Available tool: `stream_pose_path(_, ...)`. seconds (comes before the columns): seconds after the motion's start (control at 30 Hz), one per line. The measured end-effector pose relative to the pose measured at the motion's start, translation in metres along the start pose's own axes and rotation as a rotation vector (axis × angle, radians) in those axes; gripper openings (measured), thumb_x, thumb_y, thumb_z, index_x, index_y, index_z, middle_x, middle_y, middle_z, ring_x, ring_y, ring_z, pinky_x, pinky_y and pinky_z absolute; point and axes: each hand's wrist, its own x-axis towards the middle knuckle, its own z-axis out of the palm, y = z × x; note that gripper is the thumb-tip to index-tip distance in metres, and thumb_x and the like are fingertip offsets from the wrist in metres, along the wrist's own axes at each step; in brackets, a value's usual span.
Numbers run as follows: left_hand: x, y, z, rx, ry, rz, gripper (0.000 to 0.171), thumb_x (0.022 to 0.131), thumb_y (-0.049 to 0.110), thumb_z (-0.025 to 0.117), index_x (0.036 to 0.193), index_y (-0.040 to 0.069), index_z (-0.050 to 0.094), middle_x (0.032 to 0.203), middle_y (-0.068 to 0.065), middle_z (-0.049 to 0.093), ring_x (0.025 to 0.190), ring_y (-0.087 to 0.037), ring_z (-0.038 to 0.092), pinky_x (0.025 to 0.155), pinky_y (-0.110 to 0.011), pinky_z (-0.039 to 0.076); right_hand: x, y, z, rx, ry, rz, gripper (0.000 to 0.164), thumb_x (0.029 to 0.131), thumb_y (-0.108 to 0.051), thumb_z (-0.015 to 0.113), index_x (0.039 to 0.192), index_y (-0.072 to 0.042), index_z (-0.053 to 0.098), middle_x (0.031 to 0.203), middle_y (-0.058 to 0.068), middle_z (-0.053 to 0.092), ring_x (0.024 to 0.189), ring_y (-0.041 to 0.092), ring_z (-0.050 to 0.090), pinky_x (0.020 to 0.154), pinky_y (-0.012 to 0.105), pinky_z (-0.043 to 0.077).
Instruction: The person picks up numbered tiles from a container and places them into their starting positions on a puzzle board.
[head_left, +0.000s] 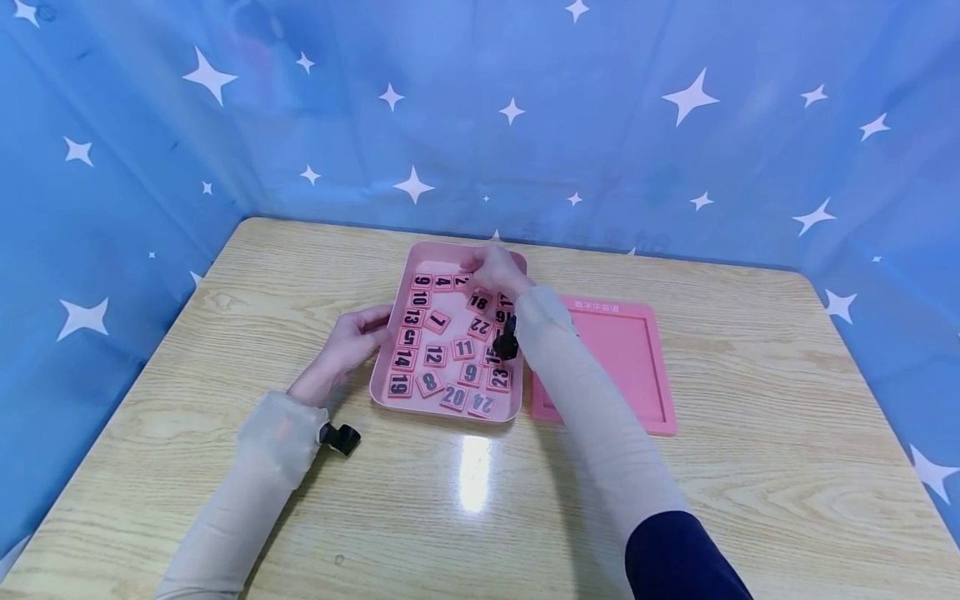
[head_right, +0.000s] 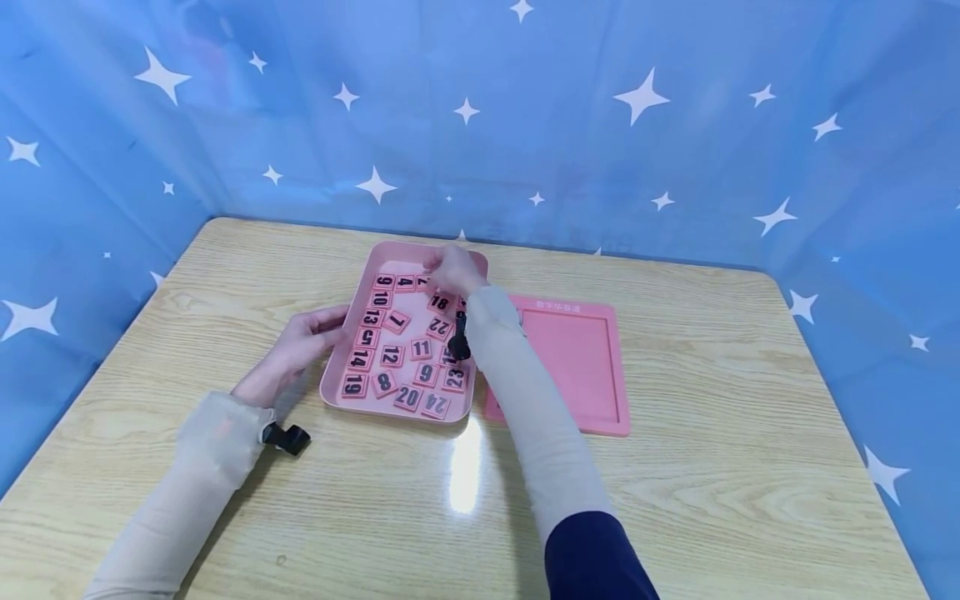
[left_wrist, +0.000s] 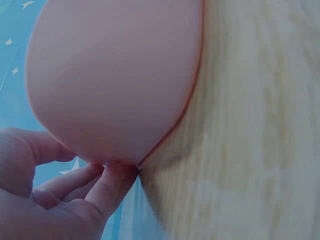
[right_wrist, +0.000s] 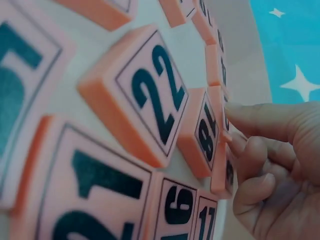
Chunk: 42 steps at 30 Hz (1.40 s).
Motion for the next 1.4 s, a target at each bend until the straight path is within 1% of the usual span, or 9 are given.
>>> stream_pose_path(0.13, 0.0, 0.002, 0.001, 0.004, -0.001, 0.003, 0.046, 0.089, -0.003, 0.053, 0.133, -0.007, 0.045, 0.133, -0.026, 0.049, 0.119, -0.034, 0.048, 0.089, -0.022, 0.048, 0.0, 0.003, -0.001, -0.033, 0.02, -0.004, 0.038, 0.079, 0.001, 0.071, 0.115, -0.006, 0.063, 0.113, 0.009, 0.062, 0.1, 0.022, 0.055, 0.09, 0.033, 0.047)
stream_pose_path(0.53, 0.001, 0.004, 0.001, 0.029, -0.015, -0.012, 0.046, 0.091, -0.002, 0.052, 0.135, -0.005, 0.042, 0.135, -0.025, 0.046, 0.122, -0.034, 0.046, 0.099, -0.032, 0.042, -0.005, 0.005, 0.0, -0.124, 0.018, -0.083, 0.029, 0.078, 0.001, 0.071, 0.105, -0.004, 0.064, 0.103, 0.01, 0.061, 0.086, 0.021, 0.055, 0.072, 0.029, 0.05)
stream_pose_path(0.67, -0.002, 0.004, 0.002, 0.027, -0.013, -0.032, 0.047, 0.091, -0.002, 0.052, 0.136, -0.005, 0.042, 0.135, -0.025, 0.046, 0.121, -0.034, 0.047, 0.093, -0.024, 0.046, -0.006, 0.005, 0.0, -0.153, 0.008, -0.095, 0.018, 0.079, -0.005, 0.072, 0.094, -0.003, 0.063, 0.091, 0.008, 0.058, 0.075, 0.018, 0.05, 0.063, 0.025, 0.044)
stream_pose_path(0.77, -0.003, 0.002, 0.003, 0.023, -0.007, -0.034, 0.046, 0.09, -0.002, 0.053, 0.135, -0.005, 0.042, 0.135, -0.025, 0.046, 0.121, -0.034, 0.047, 0.09, -0.021, 0.046, -0.01, 0.001, -0.005, -0.189, 0.016, -0.107, 0.018, 0.08, -0.011, 0.074, 0.093, -0.005, 0.063, 0.088, 0.005, 0.058, 0.074, 0.017, 0.049, 0.064, 0.026, 0.042)
stream_pose_path(0.93, -0.004, 0.001, 0.003, 0.029, 0.006, -0.014, 0.046, 0.089, -0.003, 0.053, 0.134, -0.007, 0.044, 0.134, -0.026, 0.047, 0.121, -0.034, 0.047, 0.094, -0.025, 0.045, -0.026, -0.012, -0.023, -0.236, 0.01, -0.16, 0.033, 0.079, -0.014, 0.075, 0.108, -0.004, 0.064, 0.103, 0.008, 0.06, 0.09, 0.02, 0.053, 0.081, 0.033, 0.047)
stream_pose_path(1.03, -0.004, 0.001, 0.002, 0.035, 0.008, -0.007, 0.046, 0.089, -0.003, 0.053, 0.134, -0.007, 0.043, 0.134, -0.026, 0.047, 0.122, -0.035, 0.046, 0.095, -0.027, 0.045, -0.037, -0.013, -0.035, -0.232, -0.005, -0.195, 0.035, 0.079, -0.009, 0.073, 0.111, -0.003, 0.063, 0.105, 0.009, 0.06, 0.092, 0.022, 0.053, 0.081, 0.035, 0.048)
stream_pose_path(1.13, -0.004, 0.0, 0.001, 0.04, 0.009, -0.006, 0.046, 0.089, -0.003, 0.053, 0.134, -0.008, 0.043, 0.134, -0.026, 0.046, 0.122, -0.035, 0.046, 0.095, -0.027, 0.044, -0.049, -0.008, -0.047, -0.245, 0.001, -0.254, 0.035, 0.076, -0.004, 0.07, 0.11, -0.001, 0.064, 0.102, 0.01, 0.062, 0.087, 0.022, 0.054, 0.077, 0.033, 0.049)
stream_pose_path(1.2, -0.004, 0.0, 0.001, 0.045, 0.009, 0.002, 0.046, 0.089, -0.003, 0.053, 0.134, -0.008, 0.043, 0.134, -0.026, 0.046, 0.122, -0.035, 0.046, 0.094, -0.025, 0.045, -0.058, -0.001, -0.055, -0.266, 0.011, -0.304, 0.034, 0.074, -0.001, 0.068, 0.108, 0.0, 0.064, 0.102, 0.012, 0.063, 0.078, 0.022, 0.054, 0.07, 0.032, 0.049)
stream_pose_path(1.4, -0.004, 0.0, 0.003, 0.013, 0.006, 0.005, 0.045, 0.088, -0.004, 0.053, 0.132, -0.01, 0.044, 0.133, -0.027, 0.047, 0.121, -0.035, 0.046, 0.087, -0.015, 0.045, -0.088, 0.027, -0.077, -0.283, 0.044, -0.368, 0.028, 0.077, -0.005, 0.071, 0.104, -0.001, 0.065, 0.102, 0.011, 0.063, 0.056, 0.016, 0.046, 0.051, 0.027, 0.041)
